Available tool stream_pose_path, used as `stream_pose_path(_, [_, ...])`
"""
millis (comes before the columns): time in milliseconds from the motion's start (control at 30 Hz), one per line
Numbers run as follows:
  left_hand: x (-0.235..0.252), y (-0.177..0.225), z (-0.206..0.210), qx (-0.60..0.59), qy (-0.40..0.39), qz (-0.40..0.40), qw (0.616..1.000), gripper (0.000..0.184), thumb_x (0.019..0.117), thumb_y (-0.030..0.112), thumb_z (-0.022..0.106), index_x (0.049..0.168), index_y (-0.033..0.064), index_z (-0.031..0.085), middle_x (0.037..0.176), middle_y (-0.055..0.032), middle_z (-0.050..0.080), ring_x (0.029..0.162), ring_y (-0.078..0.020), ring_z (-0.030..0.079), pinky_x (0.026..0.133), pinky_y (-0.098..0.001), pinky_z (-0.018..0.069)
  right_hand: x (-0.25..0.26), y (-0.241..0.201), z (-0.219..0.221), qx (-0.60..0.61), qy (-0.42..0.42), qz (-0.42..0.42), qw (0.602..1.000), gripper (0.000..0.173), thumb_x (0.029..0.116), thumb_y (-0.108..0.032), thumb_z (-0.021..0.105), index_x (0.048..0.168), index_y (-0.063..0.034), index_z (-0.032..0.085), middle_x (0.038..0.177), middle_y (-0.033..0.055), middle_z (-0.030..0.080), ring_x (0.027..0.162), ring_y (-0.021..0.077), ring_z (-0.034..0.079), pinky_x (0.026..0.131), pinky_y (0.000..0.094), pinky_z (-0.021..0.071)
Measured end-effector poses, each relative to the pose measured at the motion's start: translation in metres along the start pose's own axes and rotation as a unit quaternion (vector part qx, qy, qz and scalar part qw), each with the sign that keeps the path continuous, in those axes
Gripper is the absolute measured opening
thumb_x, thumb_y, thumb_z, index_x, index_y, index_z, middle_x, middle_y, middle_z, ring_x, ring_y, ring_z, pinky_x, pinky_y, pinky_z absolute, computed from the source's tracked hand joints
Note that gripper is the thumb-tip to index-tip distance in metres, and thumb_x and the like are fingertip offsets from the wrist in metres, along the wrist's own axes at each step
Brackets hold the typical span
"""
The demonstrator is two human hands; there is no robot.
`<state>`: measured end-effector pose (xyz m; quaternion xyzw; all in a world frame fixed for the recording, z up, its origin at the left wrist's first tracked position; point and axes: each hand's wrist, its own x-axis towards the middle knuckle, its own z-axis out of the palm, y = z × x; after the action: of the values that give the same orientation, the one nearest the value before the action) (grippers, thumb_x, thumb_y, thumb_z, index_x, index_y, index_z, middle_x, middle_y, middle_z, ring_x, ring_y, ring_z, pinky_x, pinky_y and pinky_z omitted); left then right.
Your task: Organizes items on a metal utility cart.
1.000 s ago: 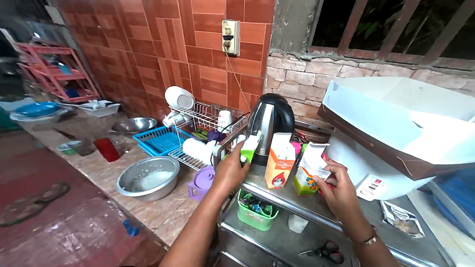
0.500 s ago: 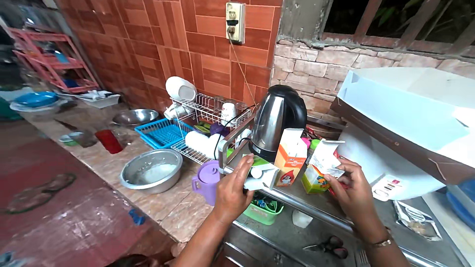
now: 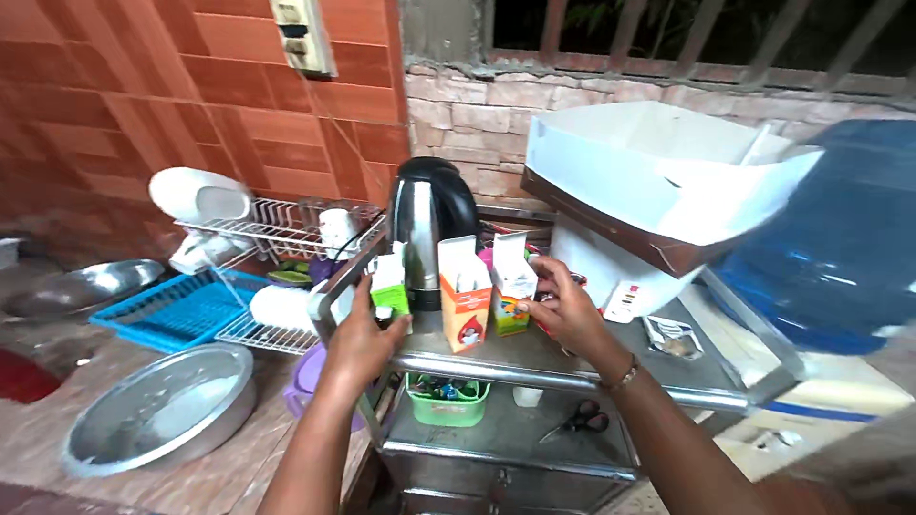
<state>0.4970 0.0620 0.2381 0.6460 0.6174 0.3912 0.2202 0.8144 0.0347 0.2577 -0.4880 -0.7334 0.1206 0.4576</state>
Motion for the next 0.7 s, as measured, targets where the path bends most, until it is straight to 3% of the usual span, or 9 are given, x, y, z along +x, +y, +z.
stream_pose_path(67, [-0.008,-0.005,-0.001,0.005,0.028,0.025,0.999,0.087,0.0911,0.03,0.077,0.161,0.0219,0.026,0.134,-0.0193,0.063,0.106,-0.039,0.069,0.09,-0.0654,0.0544,-0.011,-0.003,-0.025,-0.067,0.027,-0.015,0.997,0.065,0.0969,-0.022,0.071,0.155,-0.0147,0.041,0.14,0.0106,0.06,0.1,0.0173,0.072,0.083,0.0375,0.0631])
stream_pose_path(100, [-0.017,-0.006,-0.002,0.013,0.058,0.052,0.997,0.088,0.0905,0.029,0.077,0.161,0.0171,0.027,0.14,-0.0208,0.059,0.114,-0.0438,0.065,0.093,-0.0692,0.0501,-0.02,-0.004,-0.037,-0.141,0.055,-0.035,0.988,0.058,0.0984,-0.024,0.068,0.151,-0.0101,0.047,0.133,0.0121,0.064,0.099,0.0194,0.07,0.085,0.0398,0.061])
stream_pose_path(167, [-0.038,-0.01,-0.003,0.034,0.138,0.121,0.982,0.081,0.0918,0.029,0.073,0.157,0.0058,0.032,0.144,-0.0259,0.054,0.121,-0.0488,0.059,0.096,-0.0701,0.0475,-0.038,-0.001,-0.053,-0.277,0.091,-0.071,0.954,0.038,0.1,-0.033,0.065,0.127,-0.0065,0.067,0.111,0.0113,0.071,0.097,0.0264,0.07,0.082,0.0463,0.0601])
stream_pose_path(233, [-0.058,-0.011,0.003,0.032,0.211,0.19,0.958,0.064,0.0943,0.03,0.068,0.144,-0.0031,0.044,0.136,-0.0293,0.056,0.116,-0.0403,0.061,0.095,-0.0558,0.0518,-0.053,-0.002,-0.055,-0.355,0.046,-0.038,0.933,0.047,0.0978,-0.053,0.062,0.116,-0.011,0.072,0.105,0.0096,0.072,0.097,0.0293,0.07,0.08,0.0485,0.0601])
stream_pose_path(300, [-0.075,0.0,0.017,0.01,0.233,0.263,0.936,0.054,0.0952,0.029,0.067,0.132,-0.0068,0.051,0.126,-0.03,0.06,0.105,-0.0299,0.063,0.089,-0.042,0.0539,-0.06,-0.001,-0.043,-0.378,-0.026,0.008,0.926,0.064,0.0933,-0.065,0.061,0.127,-0.0111,0.068,0.115,0.015,0.07,0.104,0.0364,0.068,0.082,0.0539,0.0584])
stream_pose_path(367, [-0.086,0.015,0.033,-0.012,0.205,0.328,0.922,0.048,0.096,0.028,0.068,0.129,-0.0038,0.055,0.123,-0.026,0.062,0.104,-0.0229,0.065,0.09,-0.0344,0.0543,-0.063,0.01,-0.028,-0.375,-0.072,0.03,0.924,0.058,0.097,-0.055,0.062,0.136,-0.0117,0.063,0.125,0.0182,0.066,0.11,0.0396,0.065,0.084,0.0555,0.0576])
stream_pose_path(500, [-0.093,0.035,0.058,-0.008,0.14,0.406,0.903,0.034,0.098,0.026,0.066,0.125,0.0048,0.061,0.117,-0.0176,0.066,0.094,-0.0171,0.066,0.08,-0.029,0.0558,-0.065,0.033,-0.032,-0.379,0.048,-0.033,0.924,0.022,0.0999,-0.014,0.062,0.116,-0.0036,0.071,0.099,0.0167,0.07,0.089,0.0334,0.071,0.07,0.0467,0.0611])
stream_pose_path(600, [-0.095,0.045,0.072,0.042,0.087,0.444,0.891,0.029,0.1002,0.026,0.061,0.121,0.0076,0.067,0.116,-0.0131,0.07,0.096,-0.0183,0.07,0.077,-0.0321,0.0596,-0.059,0.024,-0.058,-0.405,0.149,-0.092,0.897,0.023,0.0993,-0.009,0.062,0.119,-0.0015,0.071,0.092,0.0166,0.068,0.081,0.0314,0.07,0.062,0.0424,0.0592])
stream_pose_path(700, [-0.091,0.064,0.09,0.13,0.024,0.471,0.872,0.03,0.0997,0.025,0.058,0.124,0.0099,0.067,0.119,-0.0112,0.07,0.086,-0.024,0.073,0.063,-0.0403,0.0598,-0.053,0.01,-0.076,-0.419,0.162,-0.132,0.883,0.026,0.098,-0.005,0.061,0.123,-0.0003,0.069,0.1,0.0192,0.068,0.09,0.0339,0.069,0.067,0.0431,0.0593])
